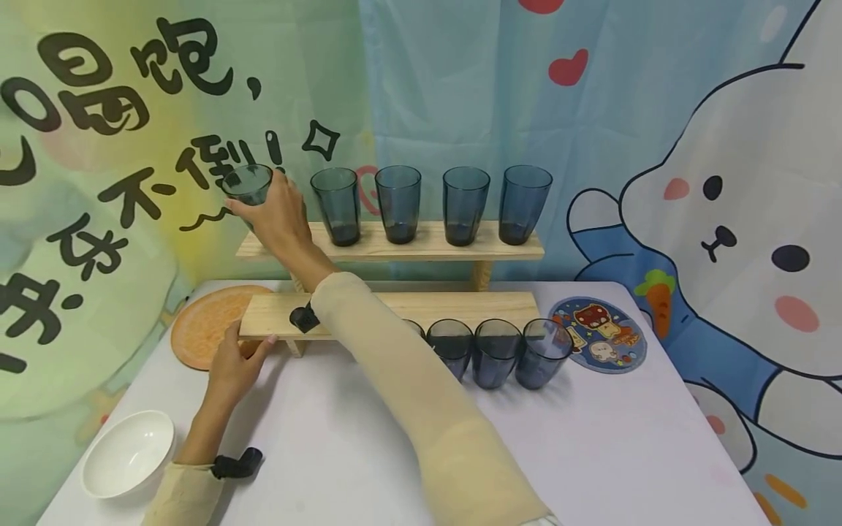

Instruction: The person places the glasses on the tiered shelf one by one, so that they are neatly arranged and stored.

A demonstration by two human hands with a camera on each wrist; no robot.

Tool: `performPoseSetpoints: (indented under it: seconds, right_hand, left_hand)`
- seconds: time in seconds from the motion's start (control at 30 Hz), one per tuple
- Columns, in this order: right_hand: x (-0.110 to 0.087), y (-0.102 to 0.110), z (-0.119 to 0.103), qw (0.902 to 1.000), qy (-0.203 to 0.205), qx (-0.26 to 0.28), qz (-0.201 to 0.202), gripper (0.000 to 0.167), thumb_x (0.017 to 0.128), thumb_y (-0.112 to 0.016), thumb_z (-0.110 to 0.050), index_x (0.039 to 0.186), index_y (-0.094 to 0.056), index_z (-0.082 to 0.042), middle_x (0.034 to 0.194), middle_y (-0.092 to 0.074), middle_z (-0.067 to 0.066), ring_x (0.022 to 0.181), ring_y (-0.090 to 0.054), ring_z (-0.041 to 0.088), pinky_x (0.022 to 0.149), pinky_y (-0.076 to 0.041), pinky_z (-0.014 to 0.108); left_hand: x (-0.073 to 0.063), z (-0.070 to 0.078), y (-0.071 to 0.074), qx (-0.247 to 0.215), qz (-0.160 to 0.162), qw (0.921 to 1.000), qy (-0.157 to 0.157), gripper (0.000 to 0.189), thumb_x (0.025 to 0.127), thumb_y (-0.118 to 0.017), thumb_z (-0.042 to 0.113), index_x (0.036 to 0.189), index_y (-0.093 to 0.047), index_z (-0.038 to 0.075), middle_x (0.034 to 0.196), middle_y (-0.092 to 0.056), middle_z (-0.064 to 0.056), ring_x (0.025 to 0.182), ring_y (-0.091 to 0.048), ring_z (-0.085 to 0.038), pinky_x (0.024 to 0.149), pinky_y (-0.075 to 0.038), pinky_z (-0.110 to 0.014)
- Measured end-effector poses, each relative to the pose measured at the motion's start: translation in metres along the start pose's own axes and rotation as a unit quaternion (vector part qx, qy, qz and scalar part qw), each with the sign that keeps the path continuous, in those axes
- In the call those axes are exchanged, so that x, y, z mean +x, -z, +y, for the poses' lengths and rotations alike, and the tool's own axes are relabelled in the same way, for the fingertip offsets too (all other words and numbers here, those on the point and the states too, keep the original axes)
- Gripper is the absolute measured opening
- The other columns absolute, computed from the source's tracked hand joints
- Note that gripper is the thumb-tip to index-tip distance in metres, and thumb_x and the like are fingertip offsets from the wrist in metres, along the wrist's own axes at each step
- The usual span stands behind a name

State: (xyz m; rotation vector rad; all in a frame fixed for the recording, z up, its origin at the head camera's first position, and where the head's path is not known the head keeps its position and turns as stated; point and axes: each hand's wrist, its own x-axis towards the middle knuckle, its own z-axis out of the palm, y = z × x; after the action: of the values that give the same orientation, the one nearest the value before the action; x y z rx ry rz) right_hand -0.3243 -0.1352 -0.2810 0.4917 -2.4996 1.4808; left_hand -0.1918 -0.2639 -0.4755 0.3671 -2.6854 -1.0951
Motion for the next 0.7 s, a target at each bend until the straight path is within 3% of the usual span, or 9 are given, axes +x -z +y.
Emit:
performPoseSetpoints:
  seconds: [0.43, 0.7]
  right_hand:
    - [0.014, -0.015, 0.010, 0.9992, -0.028, -0.003, 0.029, 0.094, 0.092, -0.081, -0.051, 0.162, -0.038, -0.006, 0.152, -0.057, 0.010, 0.136, -0.059, 0.023, 0.104, -0.054, 0.032]
    - [0.016, -0.017, 0.013, 0.9991, -0.033, 0.001, 0.026, 0.093, 0.092, -0.079, -0.052, 0.162, -0.038, -0.006, 0.153, -0.056, 0.010, 0.137, -0.058, 0.024, 0.104, -0.054, 0.032]
  left_hand:
    - [0.002, -0.001, 0.000, 0.004, -0.002, 1.0000, 0.006, 0.082, 0.104, -0.067, 0.042, 0.160, -0.030, -0.005, 0.155, -0.044, -0.037, 0.145, -0.042, -0.055, 0.117, -0.034, -0.068]
    - [0.002, -0.002, -0.001, 0.007, -0.002, 1.0000, 0.006, 0.082, 0.104, -0.067, 0.043, 0.160, -0.030, -0.005, 0.155, -0.044, -0.036, 0.145, -0.041, -0.055, 0.118, -0.032, -0.068]
